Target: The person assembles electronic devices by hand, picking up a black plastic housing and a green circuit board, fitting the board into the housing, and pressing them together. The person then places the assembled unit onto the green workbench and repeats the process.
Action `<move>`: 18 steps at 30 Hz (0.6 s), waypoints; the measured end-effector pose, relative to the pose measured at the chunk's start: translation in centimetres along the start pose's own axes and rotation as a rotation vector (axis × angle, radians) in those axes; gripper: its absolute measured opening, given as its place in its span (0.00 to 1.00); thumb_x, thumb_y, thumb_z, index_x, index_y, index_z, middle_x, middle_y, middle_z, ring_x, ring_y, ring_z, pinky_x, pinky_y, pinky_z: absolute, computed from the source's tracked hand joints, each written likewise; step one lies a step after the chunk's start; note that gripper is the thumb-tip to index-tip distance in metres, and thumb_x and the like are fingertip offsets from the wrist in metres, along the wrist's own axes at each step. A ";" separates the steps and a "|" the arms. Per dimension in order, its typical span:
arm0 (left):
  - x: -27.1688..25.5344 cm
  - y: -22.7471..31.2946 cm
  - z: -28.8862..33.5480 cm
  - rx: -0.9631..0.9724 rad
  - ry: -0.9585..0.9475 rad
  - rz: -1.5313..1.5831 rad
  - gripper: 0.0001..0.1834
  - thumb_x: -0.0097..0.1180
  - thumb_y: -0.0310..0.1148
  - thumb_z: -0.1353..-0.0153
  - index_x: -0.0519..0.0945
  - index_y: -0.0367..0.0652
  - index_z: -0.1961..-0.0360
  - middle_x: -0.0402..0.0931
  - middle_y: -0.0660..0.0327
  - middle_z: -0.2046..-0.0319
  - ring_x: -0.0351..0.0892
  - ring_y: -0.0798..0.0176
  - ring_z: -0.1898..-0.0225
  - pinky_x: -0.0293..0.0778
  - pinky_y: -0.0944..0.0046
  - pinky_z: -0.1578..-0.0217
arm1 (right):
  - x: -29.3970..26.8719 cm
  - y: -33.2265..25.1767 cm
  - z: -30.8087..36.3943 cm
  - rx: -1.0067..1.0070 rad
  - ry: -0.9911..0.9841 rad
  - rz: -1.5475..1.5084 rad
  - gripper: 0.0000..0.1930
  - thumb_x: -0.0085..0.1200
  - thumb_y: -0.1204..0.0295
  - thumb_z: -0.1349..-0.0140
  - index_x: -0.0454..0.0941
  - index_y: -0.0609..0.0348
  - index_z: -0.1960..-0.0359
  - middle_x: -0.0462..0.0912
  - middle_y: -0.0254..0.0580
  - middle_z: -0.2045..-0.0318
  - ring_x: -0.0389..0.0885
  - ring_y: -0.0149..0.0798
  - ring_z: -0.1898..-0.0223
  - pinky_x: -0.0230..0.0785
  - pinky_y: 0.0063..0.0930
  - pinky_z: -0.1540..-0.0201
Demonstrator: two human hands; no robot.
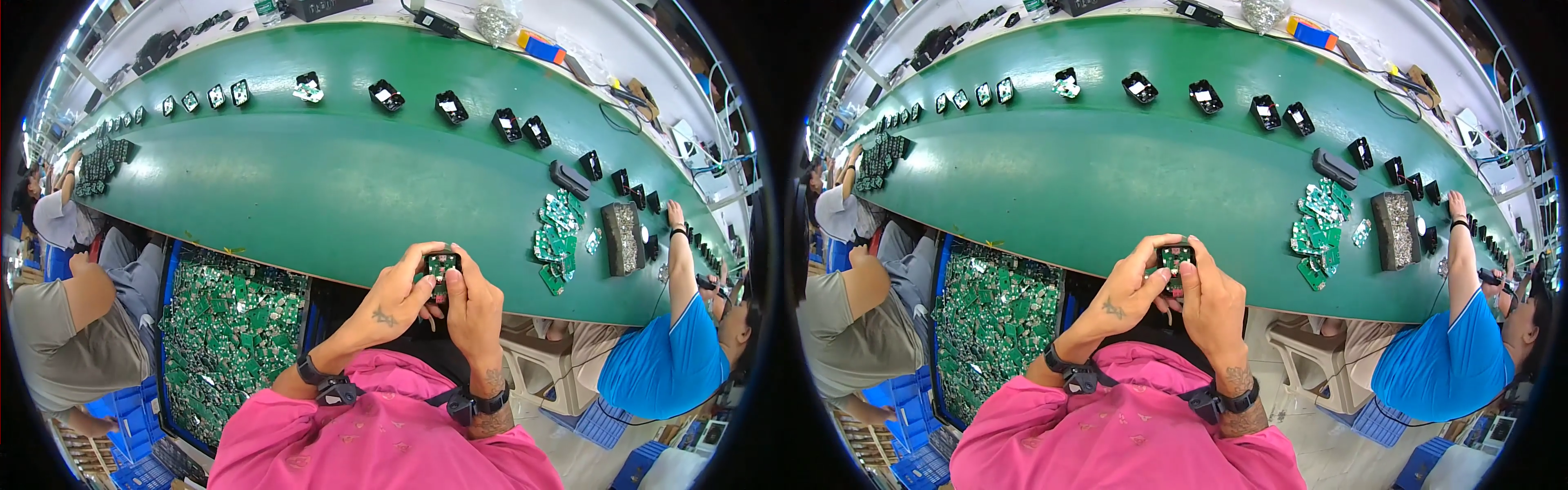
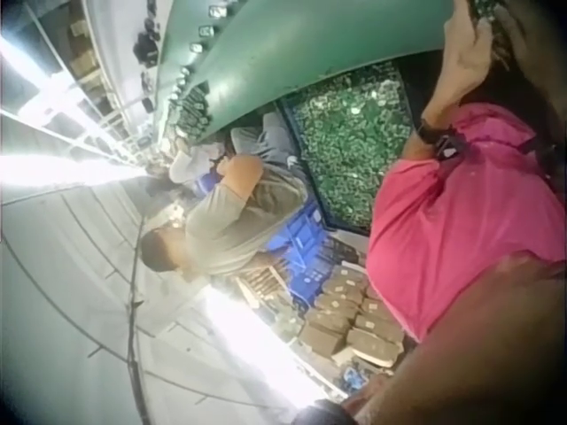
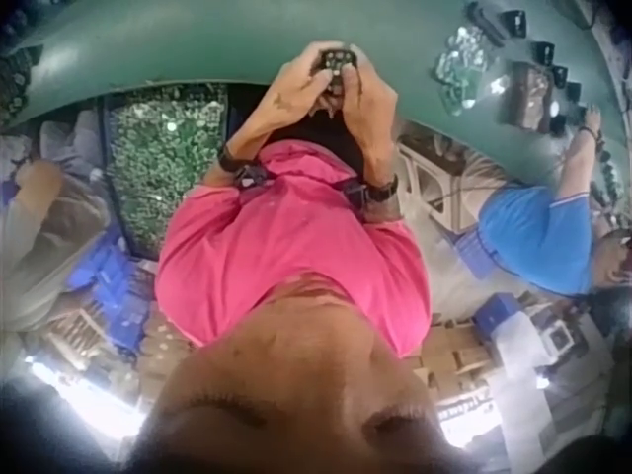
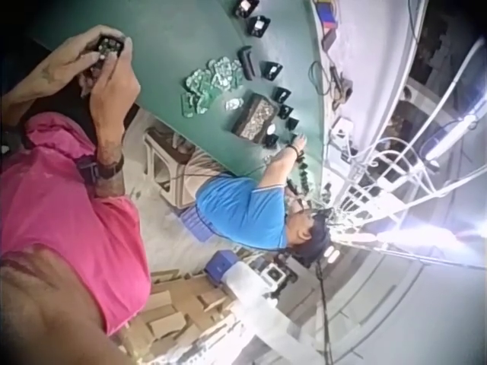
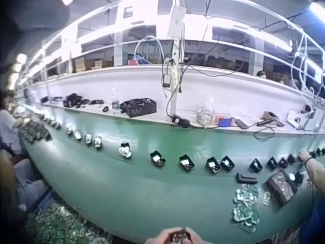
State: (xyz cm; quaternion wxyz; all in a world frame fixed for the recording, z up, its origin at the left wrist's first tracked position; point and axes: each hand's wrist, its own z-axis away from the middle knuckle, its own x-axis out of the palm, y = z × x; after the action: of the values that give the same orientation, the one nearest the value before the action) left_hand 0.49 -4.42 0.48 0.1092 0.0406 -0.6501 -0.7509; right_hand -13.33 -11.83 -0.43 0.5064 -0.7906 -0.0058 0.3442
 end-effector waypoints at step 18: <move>-9.5 -1.9 -8.8 0.395 0.443 -0.378 0.19 0.41 0.28 0.30 0.70 0.37 0.40 0.80 0.48 0.61 0.84 0.56 0.74 0.80 0.61 0.75 | 6.8 1.4 -4.9 0.094 0.028 -0.037 0.22 0.54 0.68 0.30 0.73 0.68 0.39 0.81 0.43 0.73 0.77 0.37 0.75 0.72 0.34 0.68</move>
State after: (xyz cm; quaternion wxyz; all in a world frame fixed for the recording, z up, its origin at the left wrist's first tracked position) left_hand 11.35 -10.59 -3.52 0.0966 0.3425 -0.7242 -0.5907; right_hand -5.92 -14.00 -3.93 0.5490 -0.7706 0.0030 0.3236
